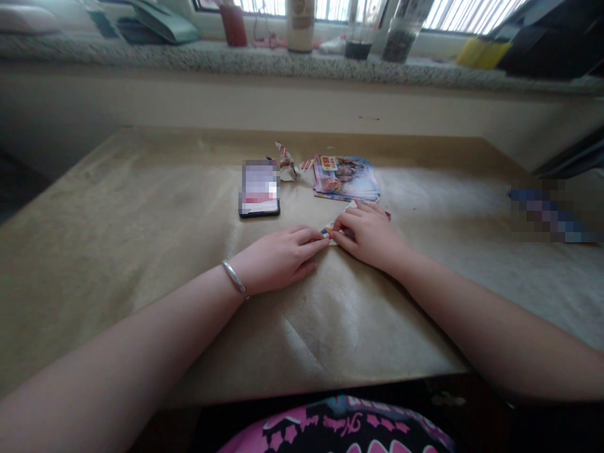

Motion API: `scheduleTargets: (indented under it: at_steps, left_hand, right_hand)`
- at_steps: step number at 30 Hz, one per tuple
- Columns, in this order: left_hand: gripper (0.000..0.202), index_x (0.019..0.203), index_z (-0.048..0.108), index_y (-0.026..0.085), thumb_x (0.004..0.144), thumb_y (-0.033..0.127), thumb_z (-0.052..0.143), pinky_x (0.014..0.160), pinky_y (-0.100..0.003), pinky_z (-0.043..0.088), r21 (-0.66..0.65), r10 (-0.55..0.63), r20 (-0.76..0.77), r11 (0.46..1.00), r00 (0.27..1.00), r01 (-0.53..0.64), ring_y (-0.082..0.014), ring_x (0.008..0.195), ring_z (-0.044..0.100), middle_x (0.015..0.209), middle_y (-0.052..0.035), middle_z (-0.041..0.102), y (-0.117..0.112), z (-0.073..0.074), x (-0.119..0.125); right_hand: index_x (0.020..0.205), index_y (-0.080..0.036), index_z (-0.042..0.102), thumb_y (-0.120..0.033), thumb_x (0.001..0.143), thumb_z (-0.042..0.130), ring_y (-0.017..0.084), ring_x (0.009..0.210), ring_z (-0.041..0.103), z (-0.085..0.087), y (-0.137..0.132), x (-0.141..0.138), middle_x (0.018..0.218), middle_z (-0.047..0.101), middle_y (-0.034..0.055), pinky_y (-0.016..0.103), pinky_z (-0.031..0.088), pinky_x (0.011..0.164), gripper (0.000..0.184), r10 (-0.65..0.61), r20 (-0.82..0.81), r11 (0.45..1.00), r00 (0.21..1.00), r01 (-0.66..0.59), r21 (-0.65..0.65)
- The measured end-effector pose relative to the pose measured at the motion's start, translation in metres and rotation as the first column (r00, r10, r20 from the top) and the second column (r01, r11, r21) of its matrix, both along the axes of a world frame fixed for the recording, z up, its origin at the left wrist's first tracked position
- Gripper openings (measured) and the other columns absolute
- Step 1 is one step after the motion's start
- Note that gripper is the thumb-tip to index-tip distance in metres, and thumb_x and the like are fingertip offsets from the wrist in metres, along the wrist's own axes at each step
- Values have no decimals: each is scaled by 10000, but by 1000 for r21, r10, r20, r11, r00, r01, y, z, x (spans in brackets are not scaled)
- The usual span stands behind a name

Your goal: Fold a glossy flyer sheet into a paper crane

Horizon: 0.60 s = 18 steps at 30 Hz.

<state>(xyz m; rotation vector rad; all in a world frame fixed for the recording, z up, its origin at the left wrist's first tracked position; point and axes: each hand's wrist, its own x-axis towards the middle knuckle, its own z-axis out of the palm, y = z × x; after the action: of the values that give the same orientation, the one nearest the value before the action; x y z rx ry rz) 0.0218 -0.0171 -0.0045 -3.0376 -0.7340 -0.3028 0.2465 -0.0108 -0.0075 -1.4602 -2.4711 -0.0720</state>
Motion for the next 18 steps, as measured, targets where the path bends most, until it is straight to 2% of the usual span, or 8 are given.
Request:
scheduleTargets:
  at_steps: [6,14,18]
  left_hand:
    - [370,1284,571,153,945,284,500,938,-365,520,14,14,-13,1000,1000,-14,-233,1064,588,1160,-113,625,1,5,-1]
    - [323,1220,614,164,943,274,488,874,-353,532,98,43,-26,994,999,-40,-226,995,598,1085,-97,652,-1,6,2]
    - [320,1212,618,167,943,279,487,842,-345,535,123,49,-35,991,998,-44,-223,971,605,1071,-94,656,-1,6,3]
  right_hand:
    - [815,-196,652,-336,877,572,248,898,608,-5,7,3,883,720,70,384,368,864,173,-39,-78,995,996,32,-92]
    - [787,-196,679,-326,849,622,226,808,594,-4,11,2,810,717,62,340,366,751,156,-82,-110,990,991,67,-128]
    - [801,-187,684,-338,861,610,238,818,603,-4,11,2,825,722,74,347,369,753,179,-69,-86,991,994,59,-120]
